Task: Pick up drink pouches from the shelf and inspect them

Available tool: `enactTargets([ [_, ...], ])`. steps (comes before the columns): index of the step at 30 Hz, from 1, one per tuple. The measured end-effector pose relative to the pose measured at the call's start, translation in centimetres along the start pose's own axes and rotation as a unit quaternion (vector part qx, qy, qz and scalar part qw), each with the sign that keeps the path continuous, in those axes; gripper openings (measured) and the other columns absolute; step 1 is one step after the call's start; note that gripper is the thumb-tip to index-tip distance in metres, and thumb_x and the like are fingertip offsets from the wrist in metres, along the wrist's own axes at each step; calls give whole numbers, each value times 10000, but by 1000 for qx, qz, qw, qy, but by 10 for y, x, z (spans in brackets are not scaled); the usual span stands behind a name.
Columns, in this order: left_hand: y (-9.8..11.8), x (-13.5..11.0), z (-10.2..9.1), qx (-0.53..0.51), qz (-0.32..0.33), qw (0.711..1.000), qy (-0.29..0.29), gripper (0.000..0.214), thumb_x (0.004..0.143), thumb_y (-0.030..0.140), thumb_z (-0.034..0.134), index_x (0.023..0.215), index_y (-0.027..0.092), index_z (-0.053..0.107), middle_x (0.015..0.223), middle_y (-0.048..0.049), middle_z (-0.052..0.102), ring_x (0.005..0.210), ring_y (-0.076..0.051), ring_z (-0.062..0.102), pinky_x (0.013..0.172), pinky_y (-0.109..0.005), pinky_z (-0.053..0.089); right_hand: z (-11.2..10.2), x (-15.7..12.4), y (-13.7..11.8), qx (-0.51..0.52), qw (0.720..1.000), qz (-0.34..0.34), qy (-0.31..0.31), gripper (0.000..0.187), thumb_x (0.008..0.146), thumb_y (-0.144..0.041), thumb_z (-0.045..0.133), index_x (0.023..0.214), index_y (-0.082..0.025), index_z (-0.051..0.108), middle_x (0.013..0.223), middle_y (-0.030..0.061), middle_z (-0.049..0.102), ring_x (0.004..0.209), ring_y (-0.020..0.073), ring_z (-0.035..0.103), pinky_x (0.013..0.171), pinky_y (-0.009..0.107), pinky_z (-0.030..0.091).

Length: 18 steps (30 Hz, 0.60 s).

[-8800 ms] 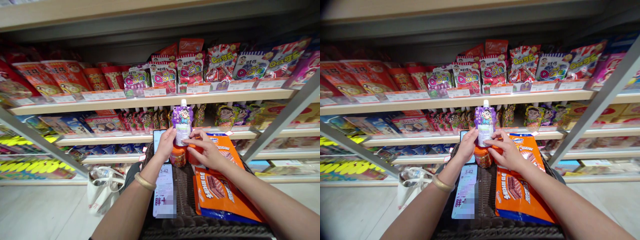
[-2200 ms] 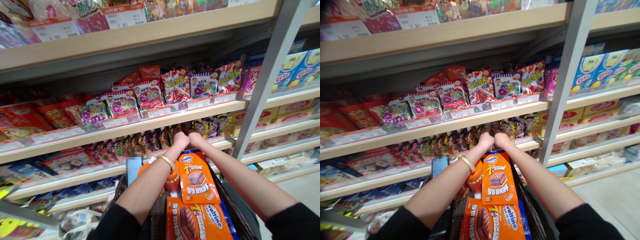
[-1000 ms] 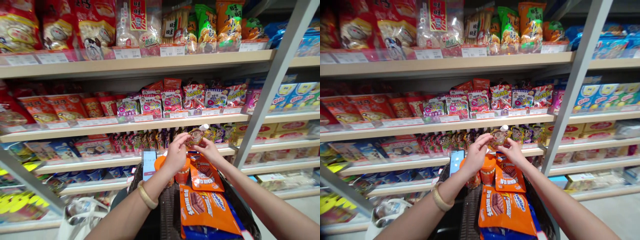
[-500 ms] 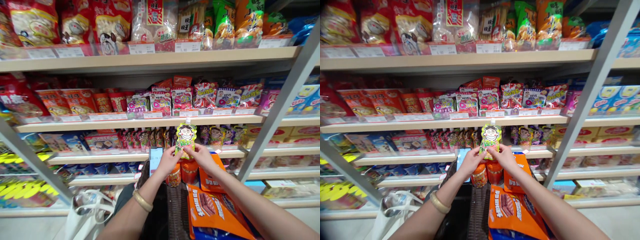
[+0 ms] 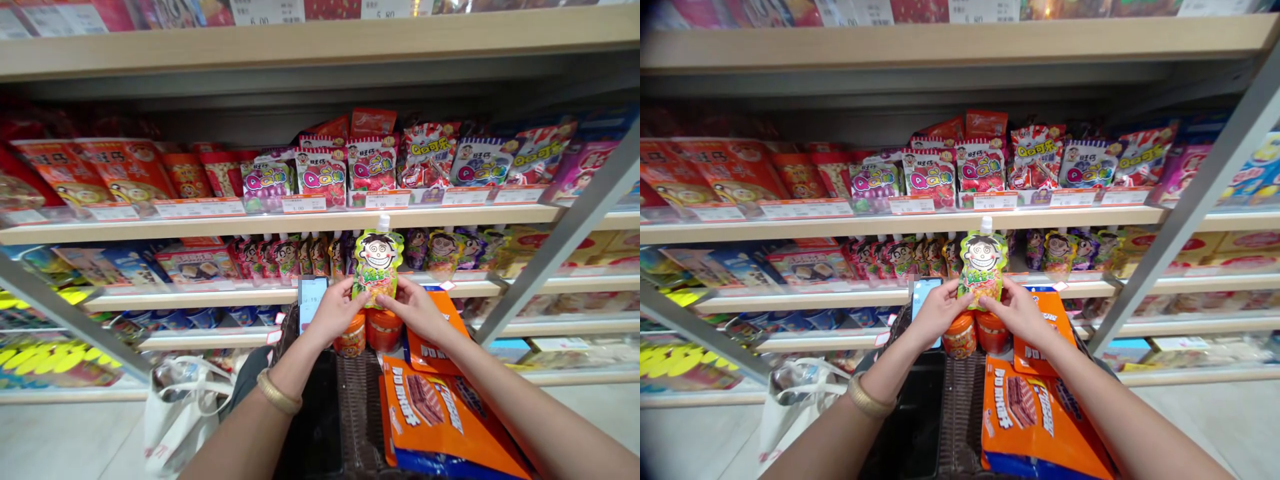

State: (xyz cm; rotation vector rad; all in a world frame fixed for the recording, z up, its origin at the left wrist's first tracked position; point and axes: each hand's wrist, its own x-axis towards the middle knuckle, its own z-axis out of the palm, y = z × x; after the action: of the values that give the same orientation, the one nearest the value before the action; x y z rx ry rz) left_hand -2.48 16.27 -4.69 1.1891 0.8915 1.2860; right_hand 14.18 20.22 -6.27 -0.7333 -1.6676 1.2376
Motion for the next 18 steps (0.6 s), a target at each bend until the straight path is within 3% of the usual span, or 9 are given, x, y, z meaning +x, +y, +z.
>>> enactTargets([
  [18,-2,-1,1,58,20,998,14,471,657,261,782,1077,125,617,1100,-98,708,962,-209,689,878,-310,547,2,-4,-1,-17,1000,-18,5,274,774,-363,685,996,-224,604,1026,49,704,937,224,661,869,382,522],
])
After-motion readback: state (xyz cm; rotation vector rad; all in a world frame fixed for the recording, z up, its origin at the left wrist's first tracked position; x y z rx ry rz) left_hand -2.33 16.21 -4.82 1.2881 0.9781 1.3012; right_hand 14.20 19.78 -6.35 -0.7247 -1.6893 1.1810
